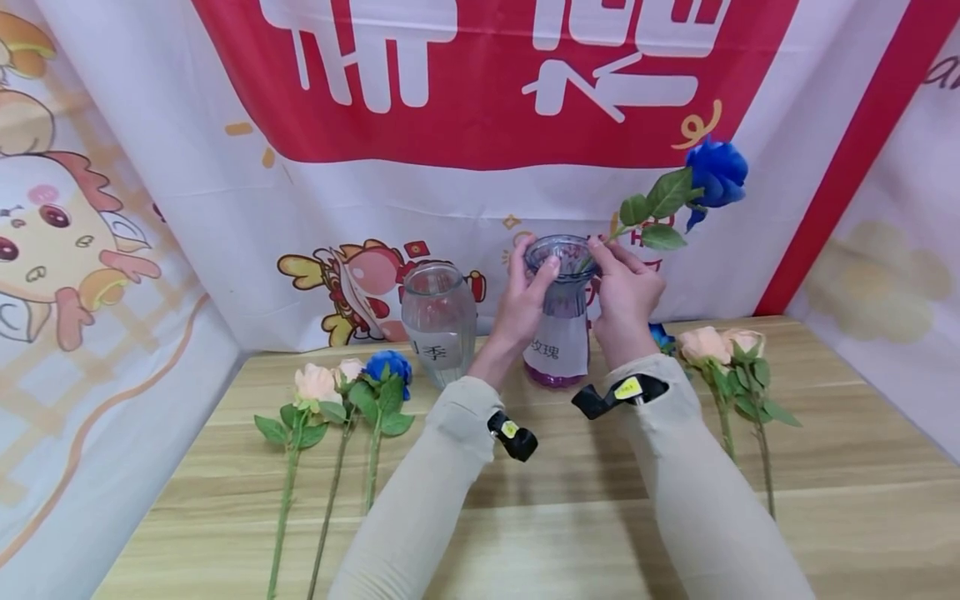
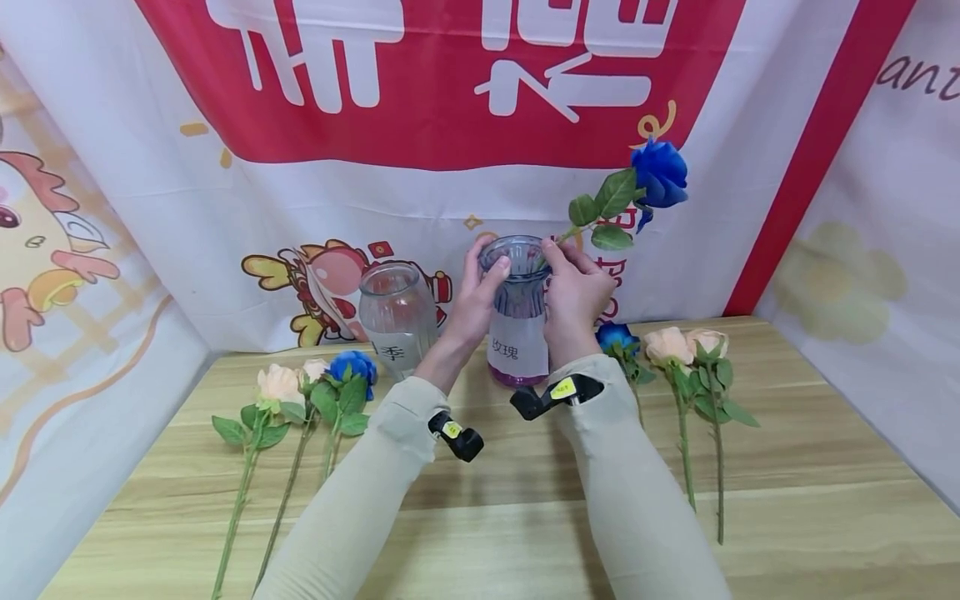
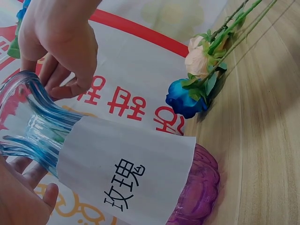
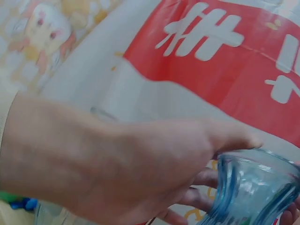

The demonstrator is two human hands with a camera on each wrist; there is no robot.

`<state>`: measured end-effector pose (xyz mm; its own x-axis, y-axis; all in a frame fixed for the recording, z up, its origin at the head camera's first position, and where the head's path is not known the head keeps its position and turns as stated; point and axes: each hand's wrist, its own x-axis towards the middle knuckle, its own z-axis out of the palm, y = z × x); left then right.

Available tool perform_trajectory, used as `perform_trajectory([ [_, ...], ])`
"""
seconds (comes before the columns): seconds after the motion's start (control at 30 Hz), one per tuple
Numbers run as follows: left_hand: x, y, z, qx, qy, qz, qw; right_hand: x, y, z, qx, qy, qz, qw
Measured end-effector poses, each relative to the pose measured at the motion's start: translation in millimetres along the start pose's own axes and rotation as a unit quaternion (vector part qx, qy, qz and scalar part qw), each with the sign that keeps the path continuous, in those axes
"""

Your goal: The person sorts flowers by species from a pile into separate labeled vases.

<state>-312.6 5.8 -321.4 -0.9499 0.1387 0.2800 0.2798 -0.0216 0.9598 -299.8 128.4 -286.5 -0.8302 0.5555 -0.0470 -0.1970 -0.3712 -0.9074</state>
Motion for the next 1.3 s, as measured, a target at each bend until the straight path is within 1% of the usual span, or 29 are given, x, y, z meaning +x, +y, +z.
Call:
perform_trajectory([
  [0.2, 1.0, -0.7, 0.4, -0.008, -0.002, 0.005, 1.0000, 7, 3, -8, 0.040, -0.051, 0.005, 0.998],
  [0.27, 1.1, -0.7, 0.2, -0.006, -0.002, 0.005, 1.0000, 7, 4, -10, 0.041, -0.067, 0.010, 0.997],
  [0.33, 1.5, -0.5, 0.0, -0.007, -0.001, 0.006, 1.0000, 6, 2, -12, 0.040, -0.075, 0.027, 0.996],
  [0.5, 1.7, 0.6, -0.2, -0.008, 0.000, 0.011, 0.9999, 7, 3, -17, 0.057, -0.094, 0.049, 0.993],
  [0.6, 1.4, 1.6, -0.5, -0.005, 0.003, 0.011, 0.9999, 9, 2, -23, 0.065, -0.115, 0.062, 0.989],
  [0.67, 1.0, 2.1, -0.5, -0.002, 0.004, 0.010, 0.9999, 9, 2, -30, 0.053, -0.136, 0.063, 0.987],
  [0.7, 1.0, 1.9, -0.6, 0.000, 0.004, 0.009, 0.9999, 9, 2, -34, 0.050, -0.147, 0.062, 0.986],
  [0.83, 1.2, 1.3, -0.9, 0.002, 0.004, 0.009, 1.0000, 7, 0, -56, 0.000, -0.188, 0.041, 0.981],
  [0.9, 1.2, 0.8, -0.9, 0.000, 0.004, 0.010, 0.9999, 7, -1, -69, -0.013, -0.199, 0.028, 0.979],
  [1.07, 0.9, 0.2, -0.2, -0.007, 0.002, 0.010, 0.9999, 9, -7, -103, -0.023, -0.205, 0.008, 0.979],
  [1.17, 0.9, -0.4, 0.3, -0.004, 0.003, 0.008, 1.0000, 11, -10, -125, -0.039, -0.205, 0.001, 0.978],
  [1.3, 1.0, -1.0, 0.6, 0.001, 0.004, 0.008, 1.0000, 15, -11, -153, -0.076, -0.205, -0.003, 0.976],
])
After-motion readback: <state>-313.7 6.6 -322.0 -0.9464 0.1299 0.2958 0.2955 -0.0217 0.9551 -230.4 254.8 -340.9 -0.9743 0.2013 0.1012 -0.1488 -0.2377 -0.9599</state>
